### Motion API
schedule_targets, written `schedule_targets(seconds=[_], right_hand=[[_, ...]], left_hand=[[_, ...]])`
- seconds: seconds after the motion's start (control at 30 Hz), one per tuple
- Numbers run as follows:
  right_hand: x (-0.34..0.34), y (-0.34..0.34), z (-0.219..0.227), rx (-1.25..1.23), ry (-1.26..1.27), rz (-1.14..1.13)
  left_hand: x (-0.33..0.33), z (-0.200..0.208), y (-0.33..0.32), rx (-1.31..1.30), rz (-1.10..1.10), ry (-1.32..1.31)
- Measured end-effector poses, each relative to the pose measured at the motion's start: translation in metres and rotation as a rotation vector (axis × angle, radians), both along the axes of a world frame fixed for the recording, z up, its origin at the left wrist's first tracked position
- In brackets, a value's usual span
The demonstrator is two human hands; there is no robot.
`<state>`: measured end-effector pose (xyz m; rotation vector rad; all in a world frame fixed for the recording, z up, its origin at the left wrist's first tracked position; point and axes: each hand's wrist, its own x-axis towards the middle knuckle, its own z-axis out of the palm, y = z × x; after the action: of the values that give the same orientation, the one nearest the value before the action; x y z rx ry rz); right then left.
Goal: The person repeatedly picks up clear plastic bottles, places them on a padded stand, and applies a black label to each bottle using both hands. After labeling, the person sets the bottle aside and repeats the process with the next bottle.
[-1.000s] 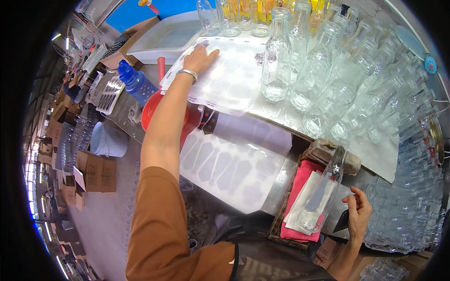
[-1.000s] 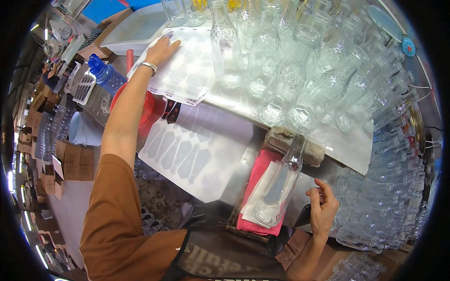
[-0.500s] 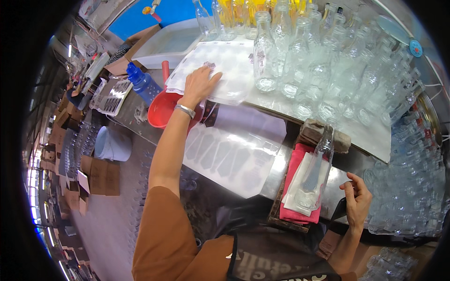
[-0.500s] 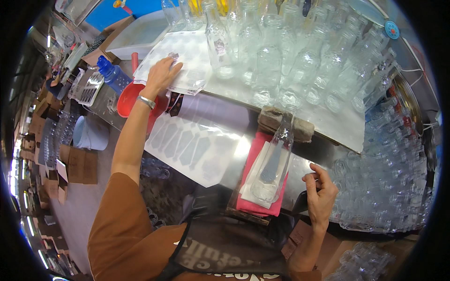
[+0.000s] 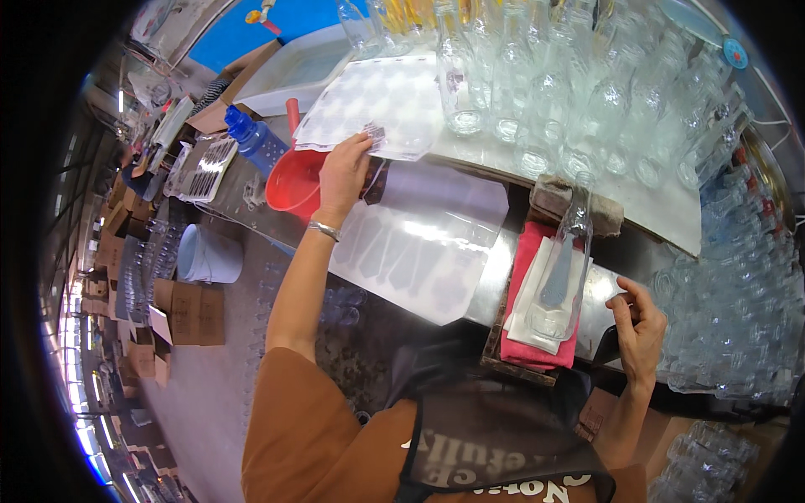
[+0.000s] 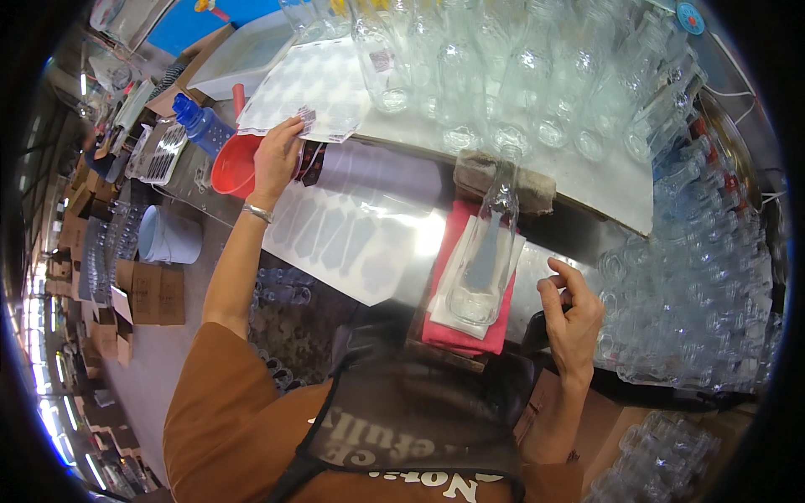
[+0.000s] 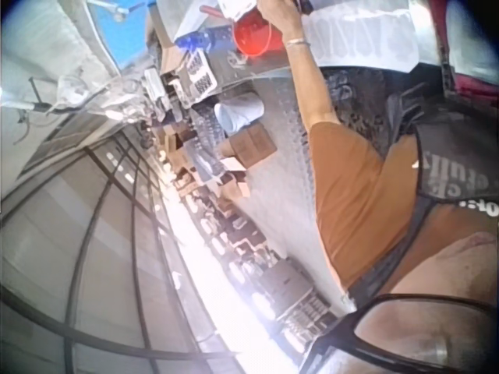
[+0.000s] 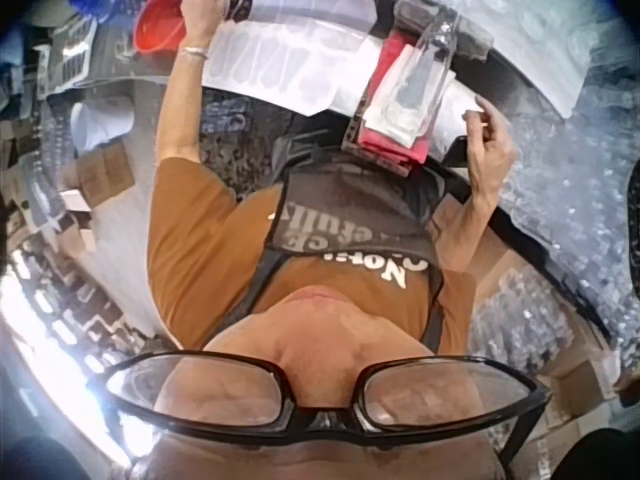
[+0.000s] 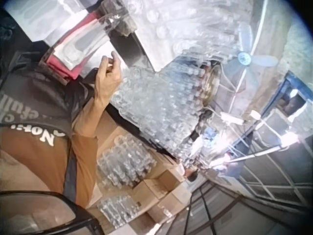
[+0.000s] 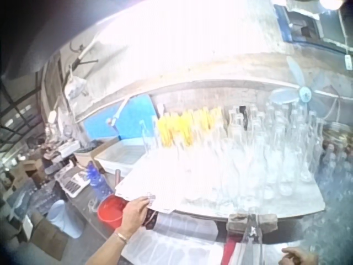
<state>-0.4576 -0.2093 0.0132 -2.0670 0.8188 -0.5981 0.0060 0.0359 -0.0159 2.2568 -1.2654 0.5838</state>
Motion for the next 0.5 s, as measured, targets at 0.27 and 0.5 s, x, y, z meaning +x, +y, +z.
schedule_targets(seconds=[0.27,0.5], right_hand=[[-0.032,0.003,-0.013,0.249,-0.025,0.017],[0.002,0.055,-0.035,-0.163,0.078,0.209]], left_hand=[[-0.072,0.000,-0.006,-0.416,-0.054,1.089],[-0.236,0.070,-0.084,-0.051,-0.615,0.364]])
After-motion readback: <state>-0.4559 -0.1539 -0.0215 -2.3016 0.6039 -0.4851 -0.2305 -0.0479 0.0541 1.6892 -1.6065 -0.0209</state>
